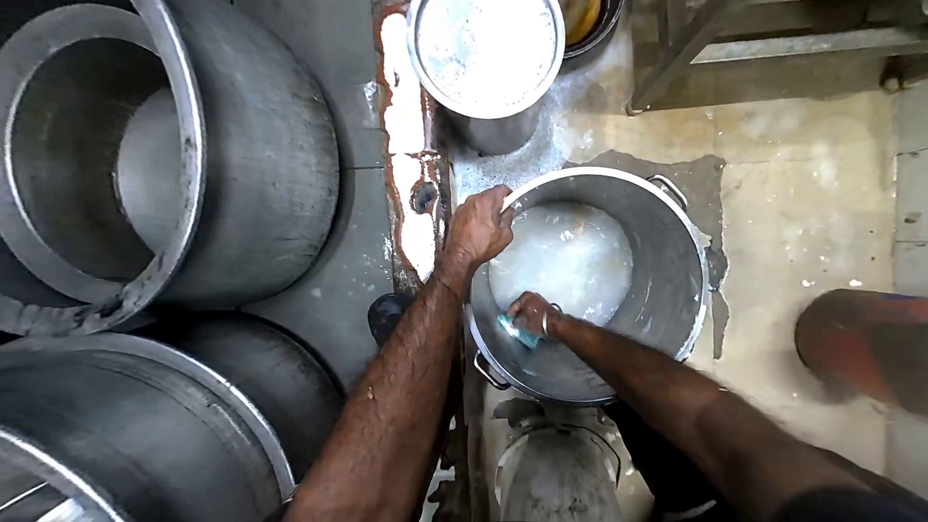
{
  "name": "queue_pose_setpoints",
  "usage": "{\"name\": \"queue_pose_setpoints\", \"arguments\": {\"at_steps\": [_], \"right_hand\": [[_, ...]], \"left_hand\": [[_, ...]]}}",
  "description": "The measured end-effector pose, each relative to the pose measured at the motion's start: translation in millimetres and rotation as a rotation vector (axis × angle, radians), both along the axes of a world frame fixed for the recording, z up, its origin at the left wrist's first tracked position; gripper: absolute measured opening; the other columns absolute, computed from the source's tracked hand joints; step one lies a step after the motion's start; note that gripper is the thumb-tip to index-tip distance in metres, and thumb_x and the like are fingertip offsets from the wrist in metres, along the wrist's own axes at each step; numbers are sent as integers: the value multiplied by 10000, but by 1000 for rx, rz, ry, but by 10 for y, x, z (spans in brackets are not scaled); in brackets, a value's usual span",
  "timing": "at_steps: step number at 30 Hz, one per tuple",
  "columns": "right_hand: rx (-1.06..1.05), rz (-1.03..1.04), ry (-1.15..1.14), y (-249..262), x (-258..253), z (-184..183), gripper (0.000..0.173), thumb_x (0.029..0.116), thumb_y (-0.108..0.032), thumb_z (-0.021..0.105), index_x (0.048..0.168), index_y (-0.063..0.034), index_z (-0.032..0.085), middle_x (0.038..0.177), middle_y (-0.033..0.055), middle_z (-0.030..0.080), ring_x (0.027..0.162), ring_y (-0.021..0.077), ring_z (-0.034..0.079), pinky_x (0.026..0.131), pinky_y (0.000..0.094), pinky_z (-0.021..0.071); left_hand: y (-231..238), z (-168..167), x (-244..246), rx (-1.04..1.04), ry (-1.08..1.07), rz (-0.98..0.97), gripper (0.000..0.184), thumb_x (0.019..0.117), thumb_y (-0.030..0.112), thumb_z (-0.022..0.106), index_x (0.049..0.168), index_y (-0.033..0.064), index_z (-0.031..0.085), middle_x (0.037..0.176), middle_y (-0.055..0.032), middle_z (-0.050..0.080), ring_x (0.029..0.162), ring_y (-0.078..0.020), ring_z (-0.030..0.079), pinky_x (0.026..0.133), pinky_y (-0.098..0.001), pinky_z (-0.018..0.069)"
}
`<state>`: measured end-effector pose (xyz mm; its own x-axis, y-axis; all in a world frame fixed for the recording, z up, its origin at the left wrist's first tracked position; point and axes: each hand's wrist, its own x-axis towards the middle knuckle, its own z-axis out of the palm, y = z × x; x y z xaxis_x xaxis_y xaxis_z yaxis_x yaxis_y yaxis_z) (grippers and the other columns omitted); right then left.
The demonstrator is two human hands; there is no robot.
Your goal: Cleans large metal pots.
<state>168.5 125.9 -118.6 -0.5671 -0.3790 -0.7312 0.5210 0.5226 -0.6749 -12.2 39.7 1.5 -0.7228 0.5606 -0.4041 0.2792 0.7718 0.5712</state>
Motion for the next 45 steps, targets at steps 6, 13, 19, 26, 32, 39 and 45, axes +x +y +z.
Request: {"name": "queue_pose_setpoints", "arguments": {"at_steps": [6, 13, 19, 26, 32, 39, 45], "right_hand": [[232, -28, -111, -284, -110, -17, 278, 963, -180, 656, 1170, -7, 724, 1243, 232, 685, 1192, 397, 643, 996, 604, 504], [-150, -819, 100, -367, -312, 659, 125, 946, -51, 688, 1027, 44, 687, 888, 163, 690, 780, 234, 658, 747, 441, 553], [102, -699, 35, -626, -224, -53, 334, 1054, -164, 562, 1343, 2, 592, 1341, 249, 611, 1230, 384, 612, 1055, 540, 494], [192, -864, -126, -496, -796, 24, 322, 1037, -197, 588, 1244, 38, 663, 1238, 288, 669, 1182, 433, 638, 1022, 597, 497], [-53, -1269, 142, -669, -911, -179, 590, 1130, -369, 332, 1607, -23, 294, 1645, 202, 347, 1522, 306, 349, 1255, 479, 297], [-79, -465, 100, -573, 52, -240, 651, 1132, -402, 250, 1633, 7, 184, 1697, 227, 211, 1587, 297, 217, 1303, 439, 196], [158, -22, -223, -270, 326, 288, 594, 1122, -434, 282, 1483, -23, 514, 1539, 239, 488, 1472, 378, 422, 1213, 565, 320]], "left_hand": [[-4, 3, 35, -3, 32, -14, 244, 1029, 171, 564, 1188, 13, 662, 997, -230, 703, 944, -415, 694, 824, -632, 522], [14, -9, -16, 21, 5, 12, 262, 1034, 171, 578, 1222, 14, 670, 1030, -239, 711, 962, -416, 699, 856, -639, 526], [10, -30, 3, 20, 7, 30, 222, 1023, 158, 592, 1179, 24, 676, 972, -214, 708, 908, -390, 697, 819, -619, 534], [15, -17, 13, 11, 32, 14, 252, 1018, 155, 602, 1216, 19, 682, 1030, -220, 722, 972, -388, 705, 884, -616, 532], [-6, -44, 9, 22, 27, 13, 255, 1006, 180, 622, 1214, 49, 689, 1037, -191, 734, 986, -355, 716, 889, -603, 546], [23, -14, -5, 12, 30, -11, 228, 1027, 151, 586, 1180, 8, 675, 1009, -220, 708, 937, -382, 696, 858, -612, 531], [40, 46, -2, -32, -4, -9, 247, 1044, 169, 571, 1212, 16, 670, 1079, -228, 707, 1016, -400, 691, 904, -624, 521]]}}
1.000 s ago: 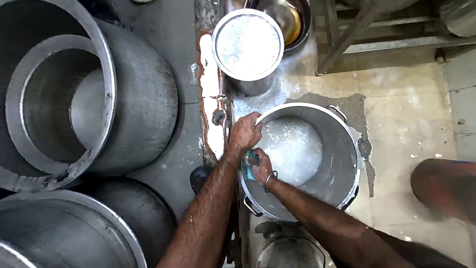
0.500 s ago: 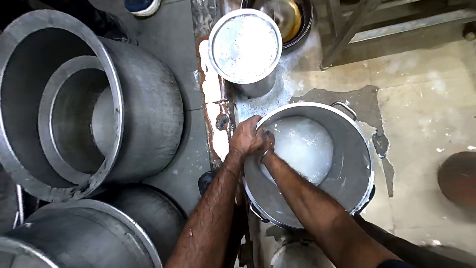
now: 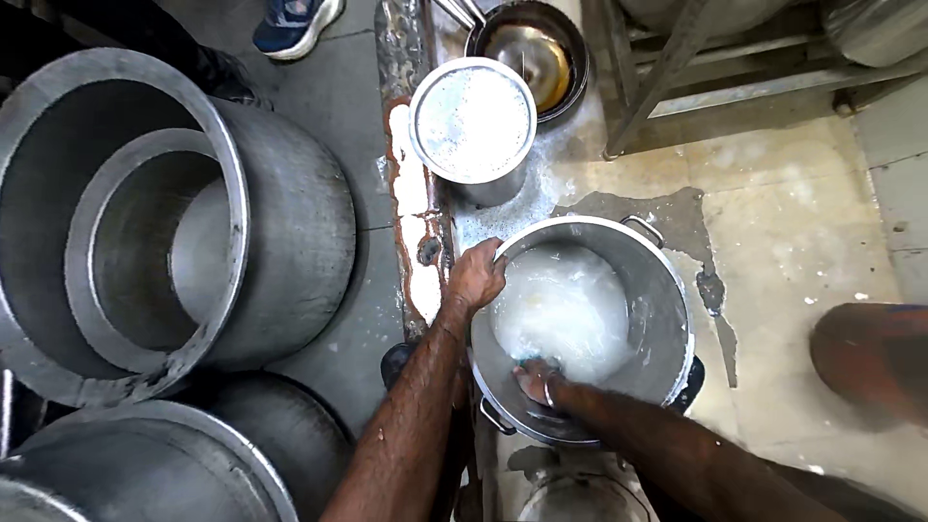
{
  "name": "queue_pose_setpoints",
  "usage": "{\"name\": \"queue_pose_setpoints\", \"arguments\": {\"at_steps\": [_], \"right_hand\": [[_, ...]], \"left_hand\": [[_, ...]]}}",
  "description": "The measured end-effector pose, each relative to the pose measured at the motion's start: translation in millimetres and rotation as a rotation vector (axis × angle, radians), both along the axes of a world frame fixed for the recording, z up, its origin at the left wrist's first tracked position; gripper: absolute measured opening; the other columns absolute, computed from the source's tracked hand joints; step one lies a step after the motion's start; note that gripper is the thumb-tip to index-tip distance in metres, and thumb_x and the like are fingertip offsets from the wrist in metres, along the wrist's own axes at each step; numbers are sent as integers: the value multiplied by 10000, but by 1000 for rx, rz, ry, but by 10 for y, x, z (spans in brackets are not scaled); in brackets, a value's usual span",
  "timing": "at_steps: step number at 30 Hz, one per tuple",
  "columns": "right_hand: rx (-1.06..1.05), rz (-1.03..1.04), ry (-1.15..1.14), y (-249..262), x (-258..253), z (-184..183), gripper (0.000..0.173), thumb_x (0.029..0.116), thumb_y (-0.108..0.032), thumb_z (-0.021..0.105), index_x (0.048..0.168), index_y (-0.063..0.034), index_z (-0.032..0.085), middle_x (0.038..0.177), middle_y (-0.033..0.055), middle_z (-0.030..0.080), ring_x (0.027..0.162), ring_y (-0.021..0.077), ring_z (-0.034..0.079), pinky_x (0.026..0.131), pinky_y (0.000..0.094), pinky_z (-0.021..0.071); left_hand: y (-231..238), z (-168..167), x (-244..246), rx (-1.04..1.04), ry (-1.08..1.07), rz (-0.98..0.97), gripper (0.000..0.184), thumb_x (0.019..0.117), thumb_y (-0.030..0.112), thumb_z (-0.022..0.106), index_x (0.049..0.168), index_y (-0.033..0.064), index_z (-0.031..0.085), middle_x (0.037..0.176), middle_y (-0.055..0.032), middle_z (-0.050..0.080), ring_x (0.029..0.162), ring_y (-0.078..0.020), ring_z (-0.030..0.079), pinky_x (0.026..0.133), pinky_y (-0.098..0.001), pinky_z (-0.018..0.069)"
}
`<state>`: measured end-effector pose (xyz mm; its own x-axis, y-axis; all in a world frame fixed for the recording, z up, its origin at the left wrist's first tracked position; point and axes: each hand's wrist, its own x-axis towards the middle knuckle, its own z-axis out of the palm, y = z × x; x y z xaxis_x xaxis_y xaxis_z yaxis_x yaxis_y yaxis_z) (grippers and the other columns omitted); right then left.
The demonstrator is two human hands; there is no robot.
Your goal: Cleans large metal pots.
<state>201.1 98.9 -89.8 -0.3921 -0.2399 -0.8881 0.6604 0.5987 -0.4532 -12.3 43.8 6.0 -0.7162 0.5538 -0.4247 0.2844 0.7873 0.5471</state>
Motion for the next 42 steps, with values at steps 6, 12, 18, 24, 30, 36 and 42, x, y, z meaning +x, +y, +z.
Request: {"name": "queue_pose_setpoints", "arguments": {"at_steps": [6, 12, 18, 24, 30, 36, 42], "right_hand": [[-309, -1123, 152, -460, -831, 603, 528, 1116, -447, 341, 1534, -139, 436, 1471, 141, 552, 1310, 267, 552, 1072, 510, 467], [-319, -750, 378, -376, -530, 138, 693, 1120, -461, 275, 1671, -93, 72, 1740, 157, 83, 1606, 259, 143, 1307, 482, 163], [-34, 208, 27, 131, 56, -194, 703, 1103, -549, 161, 1582, -87, 387, 1644, 185, 363, 1540, 363, 310, 1222, 677, 189], [115, 171, -100, -98, -226, -42, 484, 1086, -344, 453, 1338, 34, 620, 1427, 256, 582, 1368, 412, 525, 1115, 626, 399], [105, -912, 23, -481, -1074, 81, 435, 1119, -225, 389, 1452, 32, 501, 1481, 303, 500, 1383, 439, 484, 1126, 593, 410], [-352, -1337, 404, -497, -994, 703, 513, 1119, -368, 287, 1563, -130, 387, 1567, 66, 463, 1434, 156, 439, 1187, 413, 385], [-268, -123, 277, -72, 187, 471, 645, 1126, -463, 232, 1658, -99, 205, 1720, 146, 203, 1596, 271, 197, 1303, 473, 169]], "left_hand": [[-17, -6, 24, 1, -10, 20, 273, 1044, 191, 577, 1237, 21, 670, 1115, -234, 710, 1064, -410, 689, 936, -637, 515], [-25, -83, -17, 45, -24, 4, 245, 1030, 156, 578, 1208, 13, 667, 1060, -237, 703, 1002, -409, 689, 890, -633, 524], [37, -29, -52, 33, -36, -40, 239, 1036, 153, 563, 1201, 14, 668, 1057, -229, 705, 995, -403, 693, 871, -631, 526], [4, -59, -19, 44, -9, -41, 230, 1034, 160, 568, 1173, 10, 675, 1023, -225, 708, 963, -395, 697, 859, -624, 526], [-5, -64, -9, 48, -20, -24, 249, 1031, 164, 574, 1203, 14, 671, 1037, -232, 708, 970, -403, 696, 864, -626, 528], [4, -70, -24, 60, -63, -18, 248, 1021, 174, 576, 1211, 50, 675, 1089, -200, 714, 1037, -369, 696, 902, -614, 530], [25, -47, -64, 19, -63, -57, 243, 1028, 170, 567, 1206, 37, 667, 1031, -222, 705, 973, -406, 694, 841, -641, 528]]}}
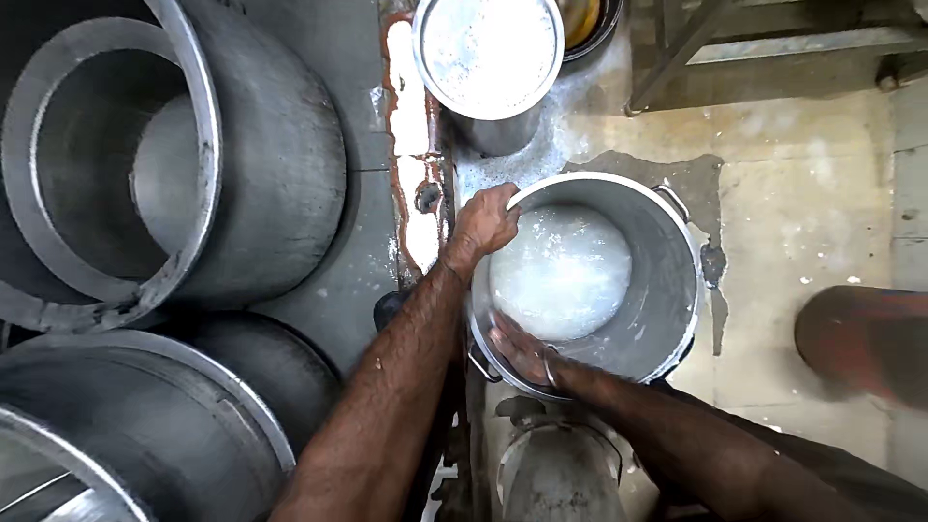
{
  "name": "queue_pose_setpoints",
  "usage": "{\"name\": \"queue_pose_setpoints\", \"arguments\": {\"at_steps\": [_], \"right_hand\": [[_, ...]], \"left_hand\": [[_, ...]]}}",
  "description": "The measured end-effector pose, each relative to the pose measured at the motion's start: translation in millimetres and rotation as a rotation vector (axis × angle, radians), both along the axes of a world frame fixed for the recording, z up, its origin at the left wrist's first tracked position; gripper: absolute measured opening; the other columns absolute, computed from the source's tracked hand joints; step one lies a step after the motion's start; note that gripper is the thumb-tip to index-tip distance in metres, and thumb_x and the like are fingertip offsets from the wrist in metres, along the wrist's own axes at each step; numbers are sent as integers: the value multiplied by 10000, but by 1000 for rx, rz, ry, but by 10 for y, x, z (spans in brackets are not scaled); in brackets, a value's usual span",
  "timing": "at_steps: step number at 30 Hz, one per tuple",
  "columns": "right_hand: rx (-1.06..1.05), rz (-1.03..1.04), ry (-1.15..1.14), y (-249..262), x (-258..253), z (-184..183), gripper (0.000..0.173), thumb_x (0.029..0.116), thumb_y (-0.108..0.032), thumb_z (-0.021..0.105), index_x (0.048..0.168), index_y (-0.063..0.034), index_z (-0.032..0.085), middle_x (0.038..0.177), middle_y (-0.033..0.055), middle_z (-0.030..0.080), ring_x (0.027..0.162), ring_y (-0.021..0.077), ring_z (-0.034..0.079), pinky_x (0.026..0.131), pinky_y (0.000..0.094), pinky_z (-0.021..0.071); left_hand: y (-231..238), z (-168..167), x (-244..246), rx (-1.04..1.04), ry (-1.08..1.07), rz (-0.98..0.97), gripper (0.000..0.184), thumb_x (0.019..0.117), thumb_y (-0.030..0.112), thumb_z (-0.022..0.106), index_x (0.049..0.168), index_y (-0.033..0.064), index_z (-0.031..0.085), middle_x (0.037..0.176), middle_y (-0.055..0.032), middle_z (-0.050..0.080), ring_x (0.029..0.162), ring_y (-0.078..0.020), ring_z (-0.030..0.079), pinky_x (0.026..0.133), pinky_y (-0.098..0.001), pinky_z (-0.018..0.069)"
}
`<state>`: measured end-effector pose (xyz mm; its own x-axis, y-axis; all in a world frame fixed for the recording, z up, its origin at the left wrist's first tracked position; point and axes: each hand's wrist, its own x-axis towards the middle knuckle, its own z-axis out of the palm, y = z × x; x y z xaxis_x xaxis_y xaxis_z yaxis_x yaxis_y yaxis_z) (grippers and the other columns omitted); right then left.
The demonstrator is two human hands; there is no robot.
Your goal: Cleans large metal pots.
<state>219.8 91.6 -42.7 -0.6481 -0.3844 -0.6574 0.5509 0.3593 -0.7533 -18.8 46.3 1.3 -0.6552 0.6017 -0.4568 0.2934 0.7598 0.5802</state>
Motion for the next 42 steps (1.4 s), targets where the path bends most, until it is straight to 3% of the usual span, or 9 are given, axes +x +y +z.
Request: {"name": "queue_pose_setpoints", "arguments": {"at_steps": [4, 7, 10, 15, 21, 24, 28, 35, 42], "right_hand": [[225, 683, -150, 536, 269, -403, 555, 1138, -391, 259, 1561, -71, 423, 1591, 209, 440, 1500, 401, 374, 1213, 610, 291], [454, 766, -194, 576, 335, -675, 470, 1076, -348, 482, 1407, -32, 592, 1496, 221, 533, 1440, 453, 421, 1142, 671, 352], [606, 500, -357, 254, 321, -754, 534, 1028, -476, 516, 1346, -67, 645, 1473, 250, 532, 1413, 485, 434, 1038, 754, 399], [334, -135, -263, -309, -189, -464, 483, 1118, -306, 389, 1318, 73, 612, 1394, 290, 583, 1358, 417, 524, 1150, 562, 403], [33, -915, -52, -524, -731, 348, 370, 1085, -269, 442, 1267, -22, 649, 1149, 188, 666, 1081, 286, 627, 924, 495, 506], [223, -688, 89, -659, -511, 800, 564, 1000, -240, 546, 1512, -28, 437, 1401, 286, 504, 1271, 430, 523, 1003, 595, 476], [649, -147, 292, -861, -27, 832, 980, 795, -223, 785, 1587, 47, 275, 1586, 280, 384, 1439, 402, 444, 1097, 515, 467], [663, 339, 313, -42, 874, 833, 479, 1031, -121, 491, 1505, -50, 487, 1424, 240, 588, 1284, 420, 598, 994, 592, 507], [887, 396, 557, 763, 1085, 631, 247, 933, -64, 607, 1140, -121, 730, 1068, 160, 730, 1007, 365, 716, 822, 550, 581]], "left_hand": [[107, 51, 40, -66, -5, -83, 256, 1039, 214, 557, 1218, 71, 670, 1059, -217, 709, 999, -416, 693, 829, -661, 521], [109, 50, 68, -82, 23, -93, 277, 1046, 246, 543, 1233, 86, 673, 1105, -204, 715, 1048, -408, 695, 854, -657, 526], [88, 44, 85, -83, 5, -90, 274, 1041, 242, 542, 1237, 99, 671, 1097, -191, 714, 1049, -396, 692, 852, -644, 527], [84, 34, 81, -46, 6, -86, 272, 1024, 232, 559, 1228, 95, 676, 1092, -189, 716, 1036, -395, 694, 832, -642, 529], [70, 29, 86, -29, -16, -74, 278, 1017, 229, 579, 1243, 98, 674, 1106, -196, 717, 1056, -402, 691, 855, -653, 525], [80, 62, 78, -36, -10, -72, 271, 1027, 229, 569, 1235, 89, 672, 1115, -202, 713, 1067, -403, 689, 863, -651, 525], [101, 80, 86, -77, 18, -111, 262, 1035, 233, 547, 1211, 82, 668, 1102, -211, 708, 1061, -417, 685, 848, -654, 522], [127, 120, 77, -130, 73, -192, 299, 1047, 222, 513, 1262, 55, 637, 1138, -239, 696, 1087, -448, 677, 849, -666, 521], [225, 149, 29, -72, 171, -110, 264, 1024, 280, 578, 1169, 83, 678, 1089, -199, 718, 1053, -405, 698, 847, -639, 536]]}}
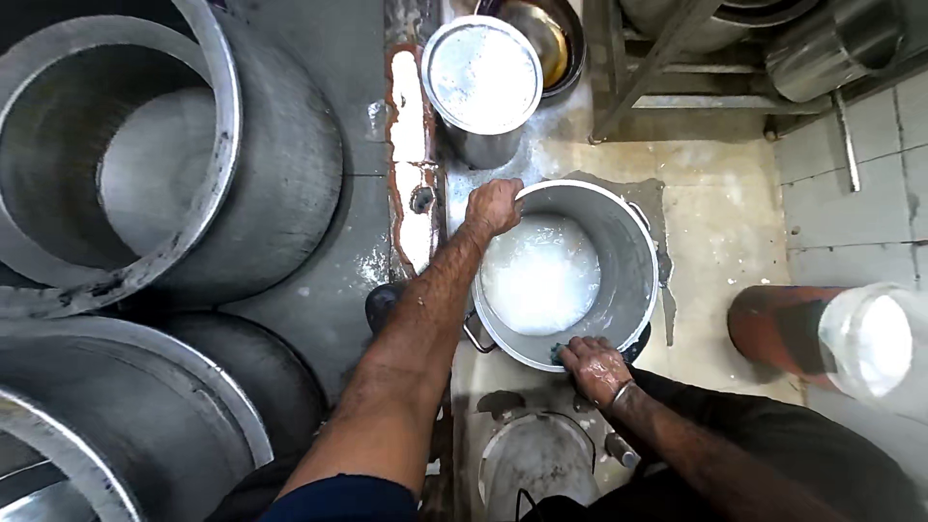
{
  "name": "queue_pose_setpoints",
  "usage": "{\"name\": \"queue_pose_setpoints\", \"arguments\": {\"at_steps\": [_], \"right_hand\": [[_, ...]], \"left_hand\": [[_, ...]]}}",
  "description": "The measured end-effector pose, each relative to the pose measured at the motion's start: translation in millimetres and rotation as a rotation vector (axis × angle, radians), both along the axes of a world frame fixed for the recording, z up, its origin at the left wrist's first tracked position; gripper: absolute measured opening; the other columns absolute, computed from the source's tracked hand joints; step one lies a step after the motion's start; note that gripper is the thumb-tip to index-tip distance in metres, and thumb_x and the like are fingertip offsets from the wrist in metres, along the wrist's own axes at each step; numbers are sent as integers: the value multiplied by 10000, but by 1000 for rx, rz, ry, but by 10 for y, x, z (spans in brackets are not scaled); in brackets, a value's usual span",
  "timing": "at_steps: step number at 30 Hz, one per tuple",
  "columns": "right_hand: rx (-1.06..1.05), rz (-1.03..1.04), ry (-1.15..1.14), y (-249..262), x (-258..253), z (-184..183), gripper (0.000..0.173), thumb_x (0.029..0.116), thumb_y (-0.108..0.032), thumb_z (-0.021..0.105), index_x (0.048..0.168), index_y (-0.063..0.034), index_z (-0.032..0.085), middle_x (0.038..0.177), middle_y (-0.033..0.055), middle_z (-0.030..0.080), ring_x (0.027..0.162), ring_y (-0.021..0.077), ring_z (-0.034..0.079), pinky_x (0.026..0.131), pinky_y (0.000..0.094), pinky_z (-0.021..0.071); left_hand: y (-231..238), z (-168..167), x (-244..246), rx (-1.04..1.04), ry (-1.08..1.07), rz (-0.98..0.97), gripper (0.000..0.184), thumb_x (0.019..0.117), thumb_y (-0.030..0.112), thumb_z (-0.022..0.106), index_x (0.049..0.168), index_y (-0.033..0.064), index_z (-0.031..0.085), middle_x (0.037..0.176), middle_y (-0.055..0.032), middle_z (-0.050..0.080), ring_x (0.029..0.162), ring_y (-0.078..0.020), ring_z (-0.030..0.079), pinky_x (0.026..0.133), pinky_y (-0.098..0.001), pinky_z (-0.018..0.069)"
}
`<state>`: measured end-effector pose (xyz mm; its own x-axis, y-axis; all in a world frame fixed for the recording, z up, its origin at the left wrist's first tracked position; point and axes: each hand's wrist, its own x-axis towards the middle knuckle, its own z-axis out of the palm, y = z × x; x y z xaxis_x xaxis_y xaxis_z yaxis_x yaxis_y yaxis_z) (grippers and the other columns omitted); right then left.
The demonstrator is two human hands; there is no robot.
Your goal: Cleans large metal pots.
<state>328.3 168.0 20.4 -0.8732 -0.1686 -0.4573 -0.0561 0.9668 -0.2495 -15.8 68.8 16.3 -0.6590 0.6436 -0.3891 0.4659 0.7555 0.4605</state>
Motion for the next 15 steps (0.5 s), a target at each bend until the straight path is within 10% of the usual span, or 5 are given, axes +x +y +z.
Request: {"name": "queue_pose_setpoints", "arguments": {"at_steps": [8, 15], "right_hand": [[-114, -276, -162, -684, -767, 126, 370, 950, -55, 555, 1304, -91, 657, 1260, 191, 675, 1156, 388, 664, 900, 567, 551], [-188, -406, -256, -1013, -1540, 218, 492, 918, -73, 616, 1406, -73, 554, 1337, 187, 616, 1175, 372, 651, 880, 536, 573]], "left_hand": [[-296, 121, -128, -73, -126, 147, 613, 1014, 307, 635, 1542, 78, 422, 1304, -277, 644, 1210, -464, 635, 998, -666, 495], [-734, 282, -325, -295, -104, -11, 525, 1060, 308, 557, 1509, 58, 450, 1198, -271, 681, 1129, -446, 671, 967, -654, 514]]}}
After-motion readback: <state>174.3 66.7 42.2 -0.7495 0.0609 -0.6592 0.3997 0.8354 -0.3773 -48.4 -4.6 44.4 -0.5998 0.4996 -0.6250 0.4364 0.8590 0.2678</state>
